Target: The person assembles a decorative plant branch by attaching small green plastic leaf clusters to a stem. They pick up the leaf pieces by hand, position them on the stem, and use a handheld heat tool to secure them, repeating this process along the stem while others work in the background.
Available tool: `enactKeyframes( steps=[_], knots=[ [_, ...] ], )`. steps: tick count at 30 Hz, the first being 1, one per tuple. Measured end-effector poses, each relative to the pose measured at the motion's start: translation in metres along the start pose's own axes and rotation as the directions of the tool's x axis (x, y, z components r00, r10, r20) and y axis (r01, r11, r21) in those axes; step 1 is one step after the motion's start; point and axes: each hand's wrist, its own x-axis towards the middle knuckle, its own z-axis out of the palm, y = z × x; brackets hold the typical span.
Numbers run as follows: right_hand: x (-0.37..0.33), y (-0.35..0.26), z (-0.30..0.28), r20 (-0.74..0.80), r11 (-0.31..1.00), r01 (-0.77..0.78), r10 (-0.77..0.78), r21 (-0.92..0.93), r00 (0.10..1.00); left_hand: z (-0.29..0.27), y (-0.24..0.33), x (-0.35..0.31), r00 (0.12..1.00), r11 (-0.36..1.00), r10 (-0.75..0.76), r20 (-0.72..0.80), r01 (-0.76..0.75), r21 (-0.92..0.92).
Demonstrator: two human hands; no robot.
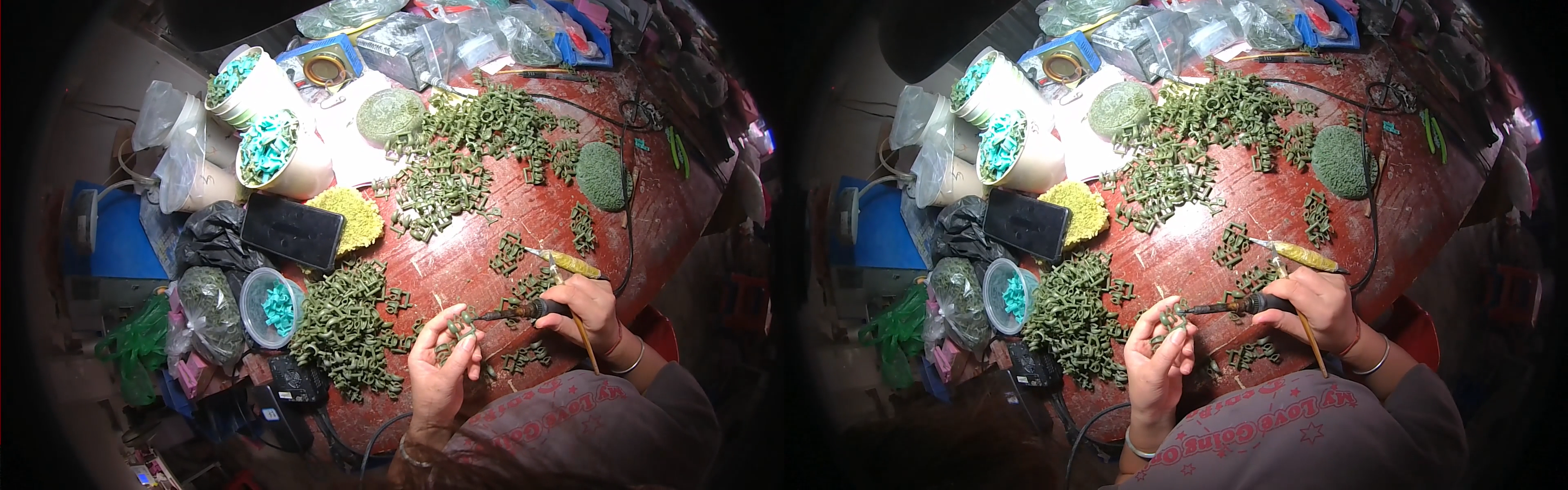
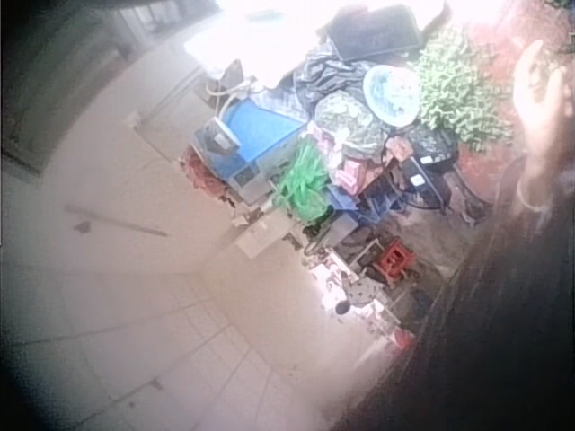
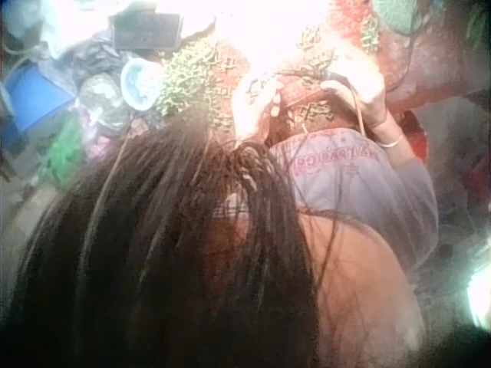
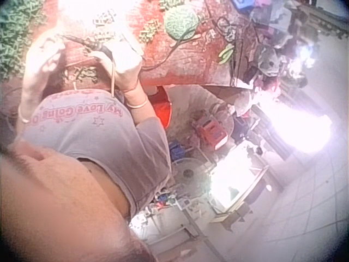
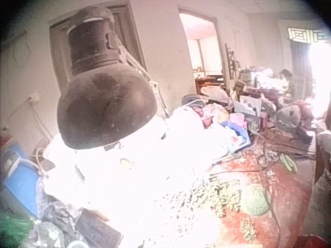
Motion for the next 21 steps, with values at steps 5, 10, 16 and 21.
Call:
enactKeyframes(
  steps=[5, 10, 16, 21],
  knots=[
    [-0.0031, 0.0015, 0.0011, 0.005, 1.0, -0.023, 0.023, 0.004, 1.0, -0.0003, -0.0001, 0.0005, 1.0, 1.0, -0.002, 0.001, 0.002, -0.005],
    [-0.0019, 0.0019, -0.0009, -0.035, 1.0, 0.009, -0.008, 0.011, 0.999, -0.0025, -0.001, 0.0023, 1.0, 0.998, -0.02, 0.001, 0.02, -0.056],
    [-0.0033, 0.0023, -0.0006, -0.024, 0.999, 0.039, -0.038, 0.027, 0.999, -0.0037, -0.0013, 0.0035, 0.999, 0.995, -0.054, -0.002, 0.054, -0.088],
    [-0.0027, 0.0018, 0.0002, -0.013, 0.999, 0.041, -0.041, 0.015, 0.999, -0.0033, -0.0011, 0.0035, 0.999, 0.994, -0.051, -0.008, 0.05, -0.093]
  ],
)
